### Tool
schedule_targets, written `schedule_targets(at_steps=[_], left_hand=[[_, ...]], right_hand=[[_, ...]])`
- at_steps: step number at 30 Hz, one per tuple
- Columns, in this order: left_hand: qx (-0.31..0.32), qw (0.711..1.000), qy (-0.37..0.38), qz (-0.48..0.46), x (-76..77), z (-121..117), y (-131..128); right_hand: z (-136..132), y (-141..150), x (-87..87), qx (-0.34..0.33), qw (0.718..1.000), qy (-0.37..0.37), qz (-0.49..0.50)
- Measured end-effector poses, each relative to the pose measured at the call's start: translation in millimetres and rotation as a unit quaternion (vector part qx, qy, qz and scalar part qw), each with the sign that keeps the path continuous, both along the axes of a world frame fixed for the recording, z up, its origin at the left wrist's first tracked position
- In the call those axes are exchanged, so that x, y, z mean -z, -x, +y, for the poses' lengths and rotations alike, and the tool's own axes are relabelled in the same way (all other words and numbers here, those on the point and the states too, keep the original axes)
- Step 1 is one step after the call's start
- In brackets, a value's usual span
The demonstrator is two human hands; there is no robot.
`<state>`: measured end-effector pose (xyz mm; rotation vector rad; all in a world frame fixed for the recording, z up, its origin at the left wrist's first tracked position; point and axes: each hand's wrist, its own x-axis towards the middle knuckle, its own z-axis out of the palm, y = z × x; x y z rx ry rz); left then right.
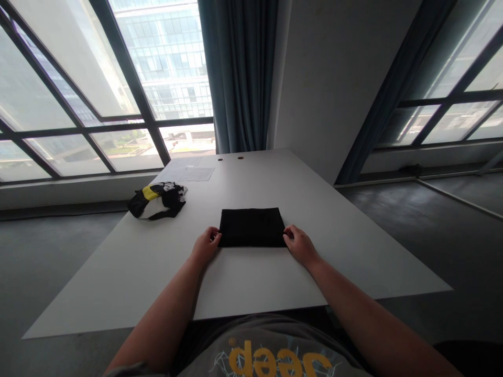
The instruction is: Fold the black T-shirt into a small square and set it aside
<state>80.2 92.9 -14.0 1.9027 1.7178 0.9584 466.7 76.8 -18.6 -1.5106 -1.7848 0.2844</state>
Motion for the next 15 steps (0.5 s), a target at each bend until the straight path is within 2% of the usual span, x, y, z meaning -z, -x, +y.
schedule_targets(at_steps=[15], left_hand=[[0.0,1.0,0.0,0.011,-3.0,-1.0,-0.9]], right_hand=[[0.4,-1.5,1.1,0.001,1.0,0.002,0.0]])
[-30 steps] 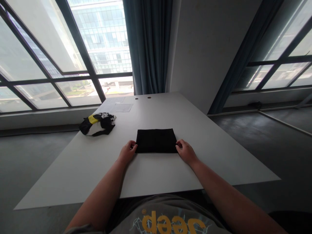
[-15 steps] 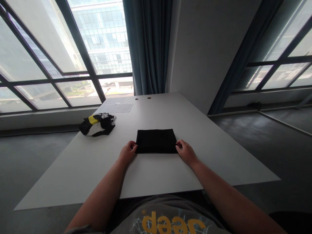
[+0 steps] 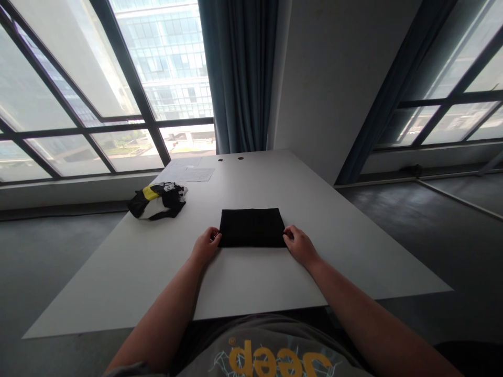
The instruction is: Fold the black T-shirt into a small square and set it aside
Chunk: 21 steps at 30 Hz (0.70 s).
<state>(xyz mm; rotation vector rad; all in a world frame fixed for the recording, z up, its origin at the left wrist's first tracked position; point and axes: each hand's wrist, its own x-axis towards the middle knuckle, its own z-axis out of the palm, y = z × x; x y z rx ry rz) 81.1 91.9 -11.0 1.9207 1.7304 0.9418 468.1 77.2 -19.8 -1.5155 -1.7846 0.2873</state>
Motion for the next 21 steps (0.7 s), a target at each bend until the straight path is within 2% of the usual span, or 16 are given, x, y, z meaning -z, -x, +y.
schedule_targets(at_steps=[4,7,10,15,21], left_hand=[[0.008,0.999,-0.045,0.013,0.7,-1,0],[0.032,0.989,-0.127,0.068,-0.7,-5,-4],[0.061,0.976,-0.17,0.119,-2.3,-8,-10],[0.109,0.976,-0.119,0.149,3.8,-6,-12],[0.114,0.983,-0.104,0.098,12.0,0,-4]], right_hand=[[0,0,2.5,-0.006,0.999,-0.031,-0.015],[-4,3,1.4,-0.002,0.995,-0.092,-0.047],[-10,7,-1.5,-0.022,0.99,-0.114,-0.075],[-9,7,-0.3,-0.068,0.99,-0.092,-0.082],[-4,4,3.4,-0.048,0.994,-0.064,-0.08]])
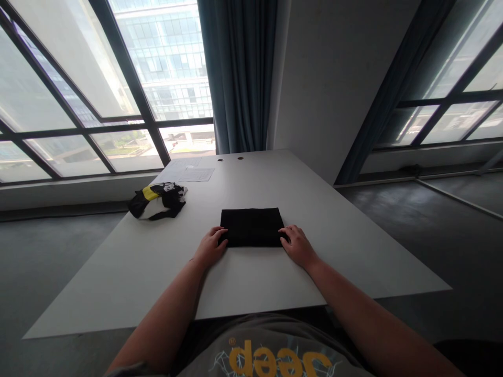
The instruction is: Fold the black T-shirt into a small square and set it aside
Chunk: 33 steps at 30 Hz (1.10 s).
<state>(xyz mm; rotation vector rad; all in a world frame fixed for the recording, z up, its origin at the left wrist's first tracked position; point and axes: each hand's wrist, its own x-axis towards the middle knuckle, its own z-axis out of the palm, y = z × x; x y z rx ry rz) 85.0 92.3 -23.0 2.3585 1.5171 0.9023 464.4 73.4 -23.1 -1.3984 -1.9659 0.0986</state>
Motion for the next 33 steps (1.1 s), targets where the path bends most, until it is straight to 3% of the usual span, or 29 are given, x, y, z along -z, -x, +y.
schedule_targets(at_steps=[11,18,23,33], left_hand=[[-0.024,0.995,0.052,-0.079,0.4,4,3],[-0.076,0.995,0.053,-0.042,2.5,7,5],[-0.045,0.994,0.1,-0.007,1.9,6,2],[-0.039,0.994,0.099,-0.028,-0.8,4,3]], right_hand=[[3,-3,2.6,0.024,0.999,0.026,0.009],[4,-3,2.3,0.013,0.999,0.03,0.019],[7,-4,8.8,-0.017,0.998,0.063,-0.011],[6,-6,6.8,-0.005,0.997,0.074,0.015]])
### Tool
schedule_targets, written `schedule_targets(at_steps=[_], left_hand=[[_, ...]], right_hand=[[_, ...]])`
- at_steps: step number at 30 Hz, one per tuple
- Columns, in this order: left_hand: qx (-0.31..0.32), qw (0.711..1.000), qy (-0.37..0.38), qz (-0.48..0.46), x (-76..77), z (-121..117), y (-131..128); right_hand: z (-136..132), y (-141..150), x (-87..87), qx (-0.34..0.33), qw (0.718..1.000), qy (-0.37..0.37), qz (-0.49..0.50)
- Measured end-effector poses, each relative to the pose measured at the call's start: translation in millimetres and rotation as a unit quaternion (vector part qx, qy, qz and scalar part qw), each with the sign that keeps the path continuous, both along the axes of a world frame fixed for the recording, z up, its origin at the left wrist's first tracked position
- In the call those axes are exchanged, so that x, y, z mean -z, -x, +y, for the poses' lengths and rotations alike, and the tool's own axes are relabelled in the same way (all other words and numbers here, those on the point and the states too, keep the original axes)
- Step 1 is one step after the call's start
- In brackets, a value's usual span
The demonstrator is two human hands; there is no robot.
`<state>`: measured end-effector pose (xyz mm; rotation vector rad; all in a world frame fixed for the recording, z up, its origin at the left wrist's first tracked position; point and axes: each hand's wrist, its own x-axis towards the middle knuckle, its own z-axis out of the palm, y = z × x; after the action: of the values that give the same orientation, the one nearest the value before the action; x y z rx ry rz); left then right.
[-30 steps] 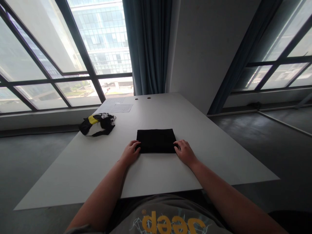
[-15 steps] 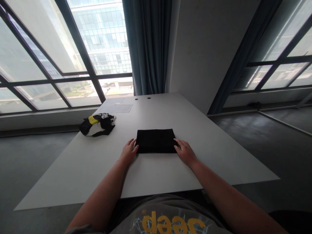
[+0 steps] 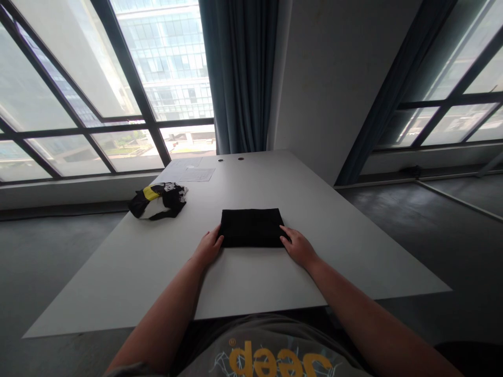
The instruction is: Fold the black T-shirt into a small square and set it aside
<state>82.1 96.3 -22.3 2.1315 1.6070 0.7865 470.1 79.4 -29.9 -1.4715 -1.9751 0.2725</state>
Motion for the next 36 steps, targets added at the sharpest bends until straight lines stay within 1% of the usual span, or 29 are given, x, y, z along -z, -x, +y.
schedule_targets(at_steps=[5,9,13,17,19,24,29,31,33,36], left_hand=[[0.006,1.0,-0.007,-0.004,-1.6,-1,0],[0.014,1.0,-0.02,0.002,2.9,2,1],[0.005,1.0,-0.002,0.015,1.5,10,2],[0.031,0.999,0.014,0.013,-7.3,28,2],[0.034,0.999,0.017,0.015,-10.8,40,2],[0.042,0.998,0.022,0.041,-13.0,69,0],[0.027,0.999,0.011,0.028,-14.9,86,-4],[0.022,0.999,0.009,0.03,-17.0,90,-5],[0.017,0.999,0.007,0.033,-19.2,93,-7],[0.008,0.999,0.001,0.035,-20.7,96,-8]], right_hand=[[2,0,1.4,-0.002,1.0,-0.007,0.021],[10,-3,4.6,-0.02,1.0,0.016,0.011],[24,-9,1.3,-0.041,0.998,0.04,0.007],[43,-14,-6.6,-0.073,0.994,0.065,0.04],[54,-15,-9.9,-0.085,0.991,0.083,0.064],[81,-14,-14.2,-0.073,0.979,0.12,0.148],[104,-13,-22.4,-0.07,0.967,0.135,0.204],[113,-11,-27.7,-0.069,0.959,0.157,0.228],[120,-8,-32.7,-0.077,0.944,0.183,0.265],[129,-1,-37.8,-0.102,0.906,0.214,0.351]])
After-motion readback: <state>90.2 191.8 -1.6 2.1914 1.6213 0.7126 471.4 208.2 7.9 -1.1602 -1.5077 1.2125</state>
